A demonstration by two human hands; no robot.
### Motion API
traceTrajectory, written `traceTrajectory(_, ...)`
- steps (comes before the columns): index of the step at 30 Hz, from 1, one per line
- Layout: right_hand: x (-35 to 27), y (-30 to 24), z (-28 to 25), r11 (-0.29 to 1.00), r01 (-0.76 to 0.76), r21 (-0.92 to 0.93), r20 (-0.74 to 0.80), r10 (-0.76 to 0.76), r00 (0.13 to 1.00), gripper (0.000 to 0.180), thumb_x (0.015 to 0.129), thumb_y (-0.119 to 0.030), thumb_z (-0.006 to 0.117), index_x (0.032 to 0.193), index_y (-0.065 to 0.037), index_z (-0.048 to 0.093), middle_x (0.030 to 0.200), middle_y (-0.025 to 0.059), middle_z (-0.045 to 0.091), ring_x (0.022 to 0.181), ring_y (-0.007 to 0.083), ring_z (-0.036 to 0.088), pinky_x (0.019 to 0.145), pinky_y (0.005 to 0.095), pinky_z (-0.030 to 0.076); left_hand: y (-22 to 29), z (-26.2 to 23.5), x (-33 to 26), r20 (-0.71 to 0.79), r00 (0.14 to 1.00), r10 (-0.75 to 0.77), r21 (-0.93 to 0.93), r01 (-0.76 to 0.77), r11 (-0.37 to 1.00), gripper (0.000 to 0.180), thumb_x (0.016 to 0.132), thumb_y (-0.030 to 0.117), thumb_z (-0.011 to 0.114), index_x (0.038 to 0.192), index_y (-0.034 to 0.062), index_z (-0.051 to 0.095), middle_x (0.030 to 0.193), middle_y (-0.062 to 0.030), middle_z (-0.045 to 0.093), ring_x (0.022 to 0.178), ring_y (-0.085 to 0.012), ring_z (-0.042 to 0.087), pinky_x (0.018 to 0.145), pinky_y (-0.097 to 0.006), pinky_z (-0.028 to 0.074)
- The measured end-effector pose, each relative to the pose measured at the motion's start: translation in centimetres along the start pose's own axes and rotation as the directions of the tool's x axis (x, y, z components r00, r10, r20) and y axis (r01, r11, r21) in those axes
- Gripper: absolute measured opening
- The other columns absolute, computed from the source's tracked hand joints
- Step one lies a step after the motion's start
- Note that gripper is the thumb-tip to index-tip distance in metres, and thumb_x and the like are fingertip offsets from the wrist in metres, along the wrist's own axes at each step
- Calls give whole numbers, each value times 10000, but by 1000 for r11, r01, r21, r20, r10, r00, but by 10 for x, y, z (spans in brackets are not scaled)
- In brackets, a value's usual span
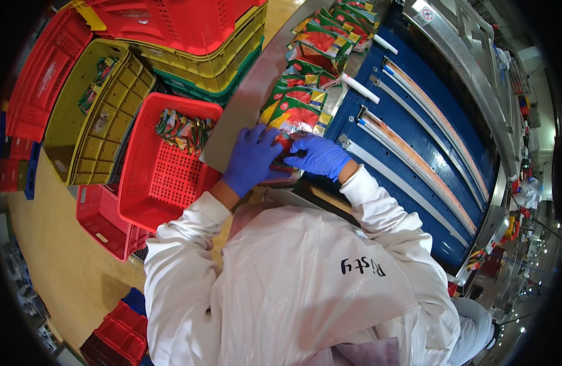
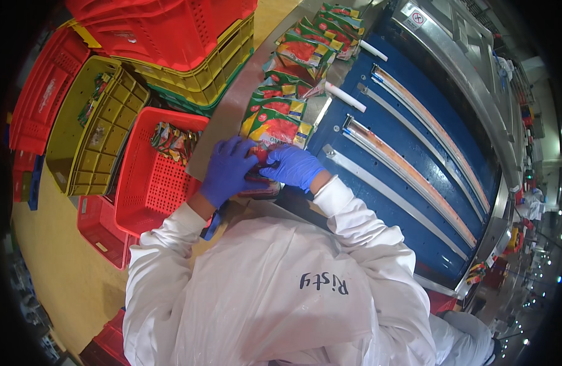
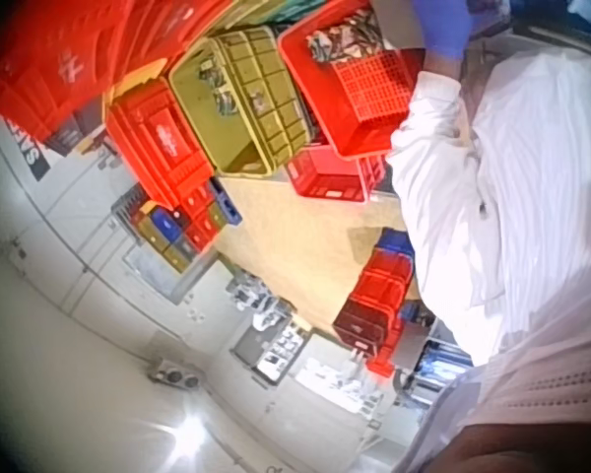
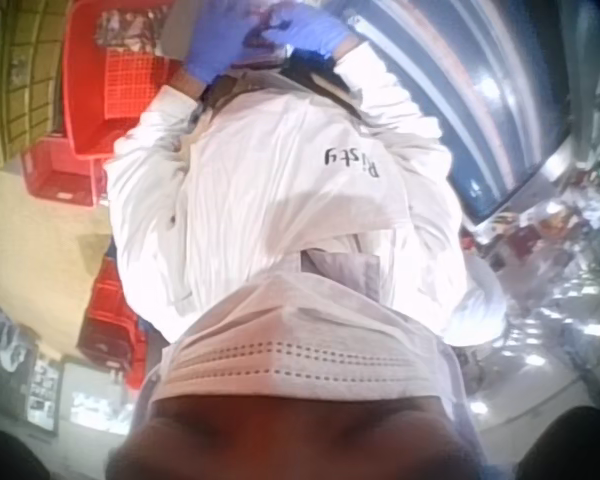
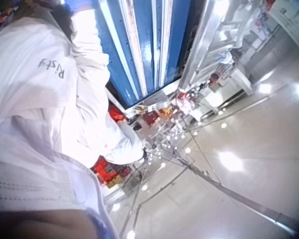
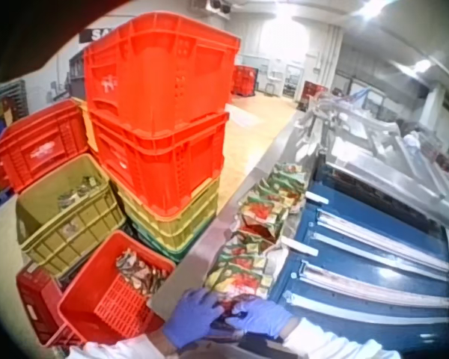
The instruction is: The person repeatedly picks small food packets from red plastic crates and places them in neat rows on a blue conveyor belt. They handle the packets by hand, aligning them side by side and occasionally adjusting their positions to maintain uniform spacing.
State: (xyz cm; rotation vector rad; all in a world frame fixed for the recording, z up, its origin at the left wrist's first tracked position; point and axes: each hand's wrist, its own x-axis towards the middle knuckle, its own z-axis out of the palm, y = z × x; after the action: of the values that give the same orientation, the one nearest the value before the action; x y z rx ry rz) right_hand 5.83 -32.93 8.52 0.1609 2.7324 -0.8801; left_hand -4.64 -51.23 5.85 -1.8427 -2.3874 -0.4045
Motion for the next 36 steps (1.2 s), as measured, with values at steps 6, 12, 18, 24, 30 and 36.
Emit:
traceTrajectory(6, 19, -5, -18, 864, 71, 499, -76, -38, 996, 349, 877, -249, 641, 1163, -50, 620, 1122, 99, 645, 1040, 215, 613, 928, 328, 462, 13, 18, -28, -312, 950, -18, -28, 9, 1000, 379, 717, 486, 693, 919, 170, 642, 1202, -46, 501, 1140, -269, 429, 955, -472, 343)
traceTrajectory(12, 22, 15, -19, 843, 279, 460, -56, -286, 956, 454, 914, -192, 618, 1329, -61, 492, 1335, 125, 517, 1182, 166, 524, 1012, 295, 398, 16, 10, -35, -299, 943, -146, -147, 106, 984, 485, 699, 447, 749, 1066, 154, 631, 1244, -55, 486, 1181, -296, 414, 974, -491, 337)
traceTrajectory(18, -21, 36, 26, 750, -27, 661, -22, 55, 998, 323, 860, -125, 698, 1129, -33, 546, 1057, 64, 596, 989, 137, 566, 857, 285, 485, -15, 54, -40, -93, 797, -596, -903, 184, 387, 511, 764, 367, 768, 1100, 15, 610, 1166, -155, 579, 1047, -336, 568, 840, -397, 476)
traceTrajectory(24, -29, 68, 115, 695, 147, 704, -406, 223, 886, 283, 879, -98, 665, 1147, -24, 617, 957, 43, 625, 874, 105, 549, 787, 272, 479, 6, 45, -21, 190, 875, -445, -639, 454, 621, 332, 834, 314, 705, 904, -6, 650, 739, -171, 621, 680, -301, 636, 621, -378, 486)
traceTrajectory(30, -86, 88, 71, 489, 87, 868, -347, 470, 811, 265, 879, -130, 681, 1122, -35, 631, 792, -37, 549, 714, 38, 462, 637, 219, 431, 52, 25, 42, -97, 951, -292, -699, 144, 700, 247, 869, 260, 666, 867, 15, 637, 743, -165, 595, 655, -314, 590, 595, -384, 457)
traceTrajectory(36, -128, 147, -32, 613, 325, 721, -683, 543, 489, 349, 897, -116, 649, 1216, -35, 532, 1058, 20, 567, 955, 95, 512, 873, 251, 439, 110, 56, 190, -260, 938, -230, -819, -88, 567, 221, 860, 216, 680, 845, 8, 608, 756, -164, 590, 713, -337, 590, 639, -395, 462)
